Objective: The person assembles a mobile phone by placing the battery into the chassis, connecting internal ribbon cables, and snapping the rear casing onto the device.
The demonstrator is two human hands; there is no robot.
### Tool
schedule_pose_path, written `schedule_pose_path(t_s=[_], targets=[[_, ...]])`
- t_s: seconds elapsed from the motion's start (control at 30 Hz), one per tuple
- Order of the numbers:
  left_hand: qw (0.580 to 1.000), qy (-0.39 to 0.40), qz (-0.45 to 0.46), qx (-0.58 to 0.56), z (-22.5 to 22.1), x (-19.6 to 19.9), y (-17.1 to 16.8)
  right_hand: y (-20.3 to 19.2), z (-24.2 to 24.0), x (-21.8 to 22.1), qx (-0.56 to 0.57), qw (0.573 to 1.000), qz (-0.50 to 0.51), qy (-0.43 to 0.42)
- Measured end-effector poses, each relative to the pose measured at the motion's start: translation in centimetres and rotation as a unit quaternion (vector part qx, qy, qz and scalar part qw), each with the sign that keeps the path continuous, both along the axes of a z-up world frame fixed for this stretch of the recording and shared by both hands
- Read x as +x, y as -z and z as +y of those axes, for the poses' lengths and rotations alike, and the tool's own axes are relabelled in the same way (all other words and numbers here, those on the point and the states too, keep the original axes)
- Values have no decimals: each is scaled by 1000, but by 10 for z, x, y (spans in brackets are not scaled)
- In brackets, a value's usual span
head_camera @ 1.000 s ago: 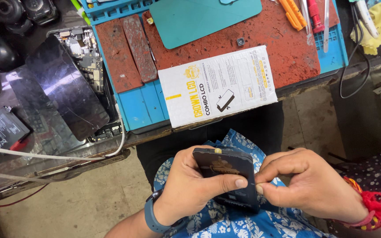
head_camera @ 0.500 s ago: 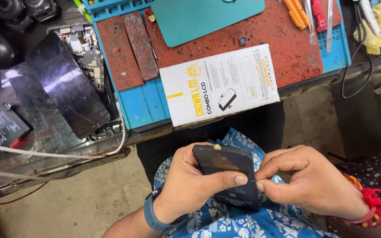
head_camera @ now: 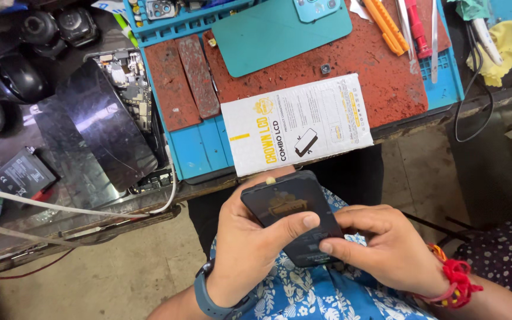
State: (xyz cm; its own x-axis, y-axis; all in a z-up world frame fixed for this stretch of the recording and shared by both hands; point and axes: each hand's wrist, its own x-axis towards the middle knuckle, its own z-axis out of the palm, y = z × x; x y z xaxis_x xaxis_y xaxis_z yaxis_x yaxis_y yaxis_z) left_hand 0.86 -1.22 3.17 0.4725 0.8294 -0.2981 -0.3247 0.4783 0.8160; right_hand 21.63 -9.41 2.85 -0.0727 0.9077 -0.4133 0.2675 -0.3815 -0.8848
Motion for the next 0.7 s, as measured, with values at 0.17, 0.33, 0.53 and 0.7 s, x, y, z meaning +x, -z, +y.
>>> schedule_pose_path(t_s=[0.17,0.33,0.53,0.7], targets=[[992,-15,-111,-53,1,0,-3,16,1,4,-62,979,154,114],[992,31,-79,-96,3,-1,-1,20,13,11,-87,909,364,185],[985,53,-93,-136,9,-1,-11,3,19,13,-106,897,385,188],[983,48,-87,-156,15,5,-15,-7,27,10,-116,883,414,187]])
